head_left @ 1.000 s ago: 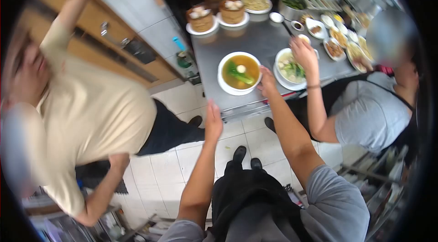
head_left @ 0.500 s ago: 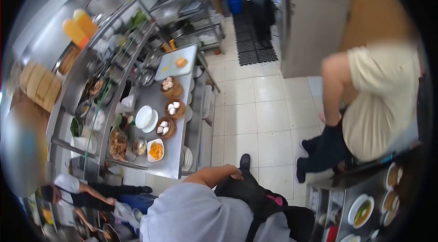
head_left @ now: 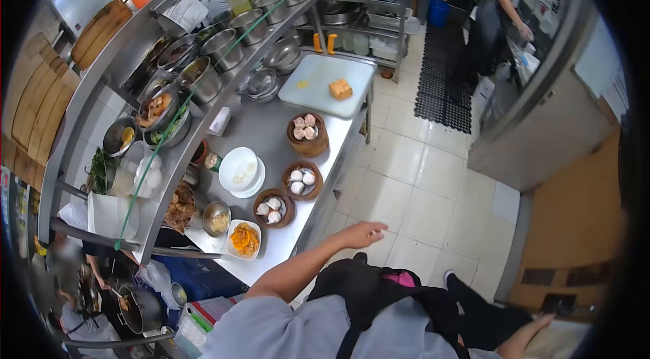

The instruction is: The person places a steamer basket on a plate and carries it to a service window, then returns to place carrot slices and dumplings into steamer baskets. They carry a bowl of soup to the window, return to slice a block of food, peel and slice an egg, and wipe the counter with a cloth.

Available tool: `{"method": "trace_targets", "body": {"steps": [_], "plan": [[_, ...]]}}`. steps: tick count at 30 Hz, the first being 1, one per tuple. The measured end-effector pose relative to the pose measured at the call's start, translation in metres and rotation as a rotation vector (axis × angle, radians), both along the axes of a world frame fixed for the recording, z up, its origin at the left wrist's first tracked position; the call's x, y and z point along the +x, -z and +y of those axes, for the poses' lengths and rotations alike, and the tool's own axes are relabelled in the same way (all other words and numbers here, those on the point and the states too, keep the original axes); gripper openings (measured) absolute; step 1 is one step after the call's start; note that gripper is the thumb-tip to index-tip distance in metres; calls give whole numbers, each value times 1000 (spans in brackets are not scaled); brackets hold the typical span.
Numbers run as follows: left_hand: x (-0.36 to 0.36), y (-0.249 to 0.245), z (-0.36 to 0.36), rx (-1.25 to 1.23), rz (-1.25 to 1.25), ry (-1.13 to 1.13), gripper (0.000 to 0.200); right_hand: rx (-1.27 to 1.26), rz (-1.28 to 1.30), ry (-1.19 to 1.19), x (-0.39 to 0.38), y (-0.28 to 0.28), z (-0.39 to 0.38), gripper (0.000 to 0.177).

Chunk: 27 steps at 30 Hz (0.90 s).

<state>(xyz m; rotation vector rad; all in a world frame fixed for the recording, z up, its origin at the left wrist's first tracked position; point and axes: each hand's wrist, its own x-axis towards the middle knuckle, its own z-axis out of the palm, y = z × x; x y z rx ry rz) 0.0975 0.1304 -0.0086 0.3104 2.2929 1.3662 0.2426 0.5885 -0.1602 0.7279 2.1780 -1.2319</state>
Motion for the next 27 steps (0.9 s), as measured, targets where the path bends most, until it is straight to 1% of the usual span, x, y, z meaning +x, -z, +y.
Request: {"method": "trace_targets", "body": {"steps": [2,4,5,6,7,8,9,10,11,13,14,15,16,17,18,19,20,21,22,23,24,25,26,27], "plan": [[-45,-47,-37,45,119,-167,37,-37,-45,-162,-68,-3,-22,18],[-90,-88,-78,-38,256,-369,34,-79,-64,-274,-136,-3,-50,20],[-112,-100,-98,-43,329,-470,33,-111,-72,-345,-174,0,-68,21],[-134,-107,-119,-48,402,-569,32,-92,-63,-310,-202,-16,-75,23],[-157,-105,-140,-79,400,-686,27,20,-49,-380,-231,-5,-75,25],[-173,-116,-155,-67,463,-771,26,132,-35,-451,-263,26,-67,27],[-187,-122,-169,-127,541,-823,25,132,-41,-469,-295,50,-59,27],[-200,-117,-186,-99,522,-868,25,95,2,-587,-324,73,-50,29],[-206,-118,-196,-107,511,-882,25,129,45,-629,-355,84,-54,32],[-226,-124,-206,2,422,-1055,26,203,134,-710,-416,100,-65,40],[-236,-120,-207,-5,414,-1074,26,324,222,-713,-452,96,-89,42],[-242,-113,-208,25,355,-1151,25,307,304,-692,-489,84,-116,43],[-250,-109,-211,55,297,-1226,25,272,458,-816,-530,75,-145,42],[-262,-107,-213,50,287,-1240,25,203,629,-867,-568,48,-187,39],[-272,-102,-209,-19,279,-1253,26,61,734,-915,-606,18,-233,34],[-282,-95,-203,-82,266,-1267,26,-109,818,-846,-633,-23,-286,32],[-295,-92,-200,-64,264,-1278,26,-210,876,-932,-659,-71,-335,33],[-309,-85,-197,-52,250,-1301,26,-278,893,-1042,-682,-103,-379,37],[-322,-75,-196,-69,215,-1314,27,-317,969,-1129,-699,-132,-422,40],[-336,-64,-196,-87,183,-1327,27,-360,974,-1212,-709,-157,-460,47],[-348,-48,-197,-181,89,-1317,37,-365,1039,-1299,-718,-175,-493,57],[-358,-29,-192,-171,71,-1332,37,-372,1099,-1381,-721,-183,-518,67],[-369,-10,-188,-261,48,-1341,42,-372,1083,-1393,-719,-181,-534,67],[-383,5,-193,-356,41,-1342,47,-252,1090,-1512,-723,-181,-553,77]]}}
